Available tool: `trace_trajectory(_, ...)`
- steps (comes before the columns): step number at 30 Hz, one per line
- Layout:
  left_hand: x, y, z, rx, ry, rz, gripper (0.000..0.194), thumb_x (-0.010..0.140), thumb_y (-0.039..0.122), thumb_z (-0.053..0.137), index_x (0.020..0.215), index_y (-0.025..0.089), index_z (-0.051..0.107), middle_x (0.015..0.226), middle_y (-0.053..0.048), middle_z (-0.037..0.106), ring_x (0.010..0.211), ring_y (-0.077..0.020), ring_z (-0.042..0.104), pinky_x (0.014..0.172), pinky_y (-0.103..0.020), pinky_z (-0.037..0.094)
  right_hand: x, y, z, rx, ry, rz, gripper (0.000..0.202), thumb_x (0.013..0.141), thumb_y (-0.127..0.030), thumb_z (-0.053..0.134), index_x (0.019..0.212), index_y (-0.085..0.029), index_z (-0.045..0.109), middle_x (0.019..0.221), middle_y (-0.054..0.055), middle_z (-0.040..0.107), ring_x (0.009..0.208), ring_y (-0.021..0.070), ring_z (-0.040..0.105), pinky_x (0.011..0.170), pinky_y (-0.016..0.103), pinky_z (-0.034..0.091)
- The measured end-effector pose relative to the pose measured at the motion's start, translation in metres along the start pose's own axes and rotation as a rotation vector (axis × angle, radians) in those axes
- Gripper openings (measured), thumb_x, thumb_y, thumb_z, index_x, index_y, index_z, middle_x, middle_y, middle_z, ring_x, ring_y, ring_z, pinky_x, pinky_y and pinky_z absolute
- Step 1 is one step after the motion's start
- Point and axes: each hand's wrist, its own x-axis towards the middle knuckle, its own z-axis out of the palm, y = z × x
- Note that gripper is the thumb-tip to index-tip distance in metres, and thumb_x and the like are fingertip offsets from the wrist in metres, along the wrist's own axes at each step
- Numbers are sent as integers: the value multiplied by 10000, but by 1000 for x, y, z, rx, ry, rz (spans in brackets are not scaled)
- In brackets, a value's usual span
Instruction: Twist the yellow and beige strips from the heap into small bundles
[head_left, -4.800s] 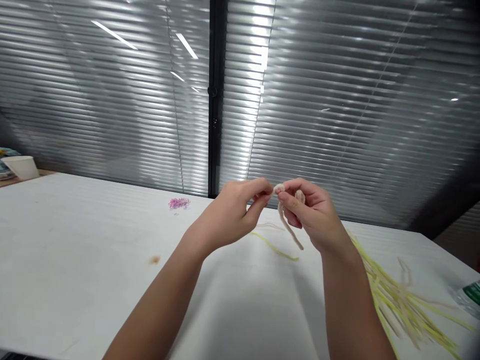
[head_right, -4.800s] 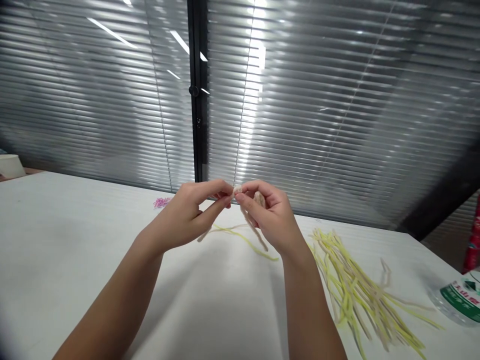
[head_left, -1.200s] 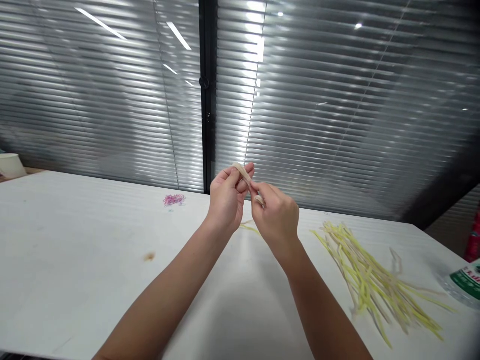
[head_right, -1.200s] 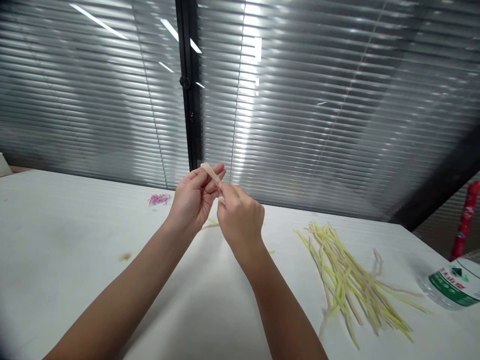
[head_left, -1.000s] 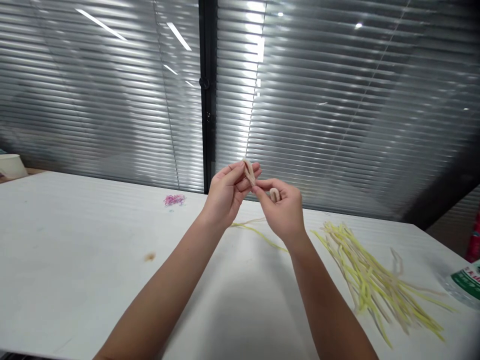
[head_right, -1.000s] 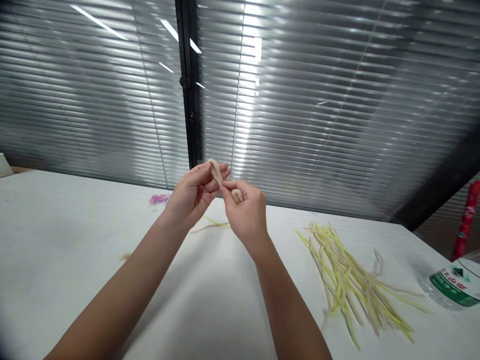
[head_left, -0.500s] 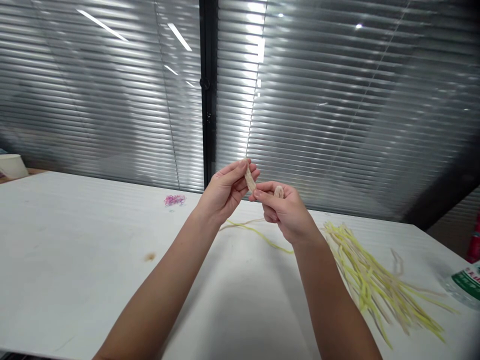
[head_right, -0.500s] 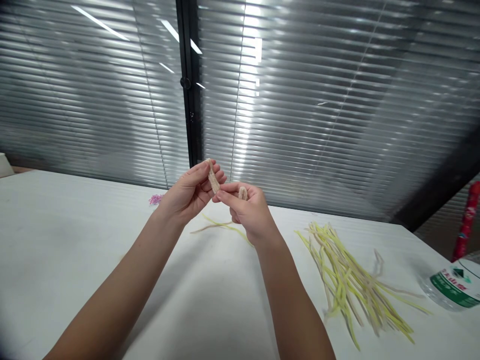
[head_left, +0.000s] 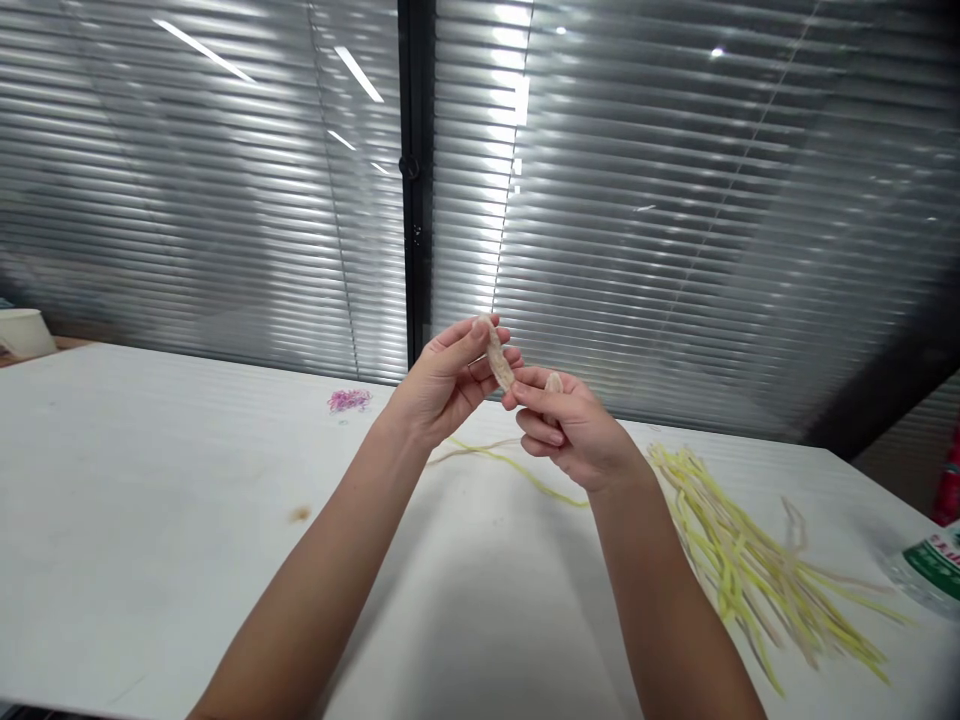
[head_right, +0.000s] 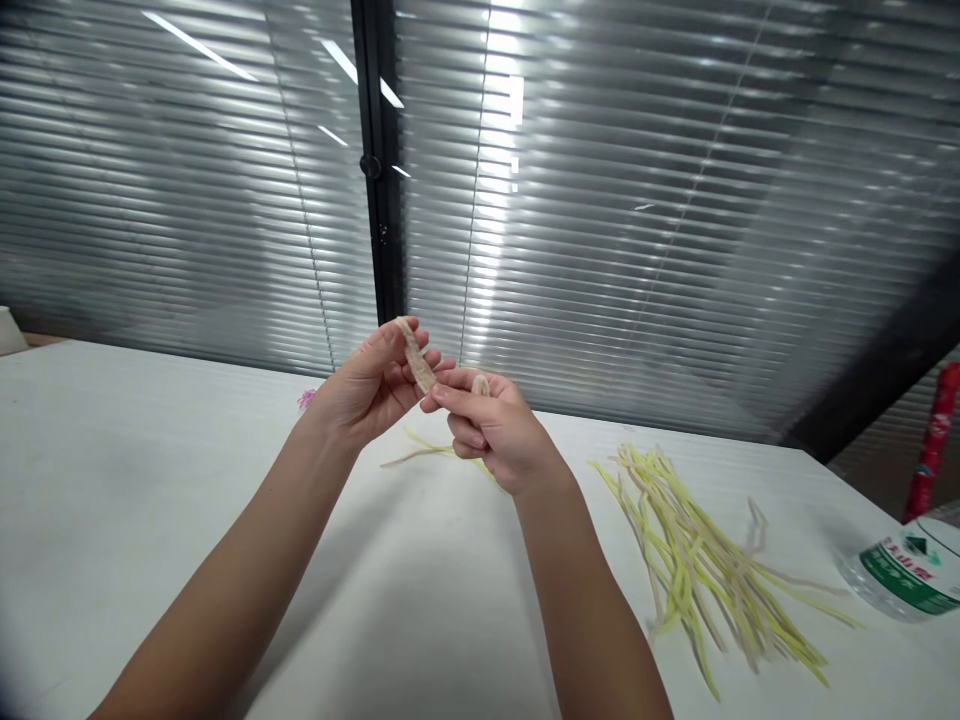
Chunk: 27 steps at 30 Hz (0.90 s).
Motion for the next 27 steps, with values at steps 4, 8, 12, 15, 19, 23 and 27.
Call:
trace_trajectory(4, -1, 3, -4, -49, -83, -26, 236, 615, 303, 809, 744, 187, 650, 749, 36, 642, 724, -115, 649, 826, -299, 536, 0, 0, -1, 58, -73, 53, 170, 748, -269, 700, 823, -150, 606, 777, -40, 608, 387, -22, 233, 382, 161, 160)
trace_trajectory(8, 0, 4, -9, -82, -175, -35, 293, 520, 309, 854, 651, 182, 624, 641, 63, 583, 665, -94, 624, 873, -335, 524, 0, 1, -2, 105, -138, 112, 143, 767, -236, 679, 817, -139, 586, 757, -42, 590, 389, -20, 223, 384, 159, 161)
trace_trajectory(12, 5, 0, -14, -125, -293, 25, 336, 453, 353, 874, 677, 227, 657, 619, 75, 528, 620, -81, 589, 902, -388, 512, -1, 2, 2, 186, -244, 172, 101, 792, -202, 639, 833, -141, 570, 739, -49, 565, 389, -19, 208, 372, 145, 155)
trace_trajectory(15, 6, -4, -15, -165, -396, 70, 324, 441, 412, 867, 667, 272, 682, 608, 63, 487, 598, -81, 559, 864, -378, 528, -4, 3, 7, 237, -290, 224, 94, 808, -201, 629, 852, -151, 563, 695, -58, 534, 389, -18, 201, 372, 133, 168)
trace_trajectory(19, 5, -7, -14, -205, -391, 134, 284, 433, 443, 861, 590, 303, 671, 578, 49, 418, 594, -85, 523, 830, -372, 535, -4, 6, 12, 237, -304, 247, 103, 813, -201, 632, 888, -142, 592, 701, -49, 535, 391, -23, 217, 373, 127, 193)
trace_trajectory(23, 5, -9, -13, -194, -308, 182, 280, 463, 467, 847, 583, 293, 664, 574, 38, 366, 615, -91, 504, 818, -363, 525, -3, 9, 14, 215, -303, 233, 108, 816, -186, 626, 902, -121, 626, 725, -35, 547, 396, -28, 242, 372, 124, 206)
trace_trajectory(27, 4, -10, -13, -125, -193, 207, 339, 506, 527, 812, 548, 252, 617, 570, 27, 319, 628, -100, 482, 818, -363, 507, -2, 9, 14, 229, -315, 227, 96, 822, -172, 616, 900, -120, 636, 714, -38, 545, 395, -29, 246, 376, 121, 210)
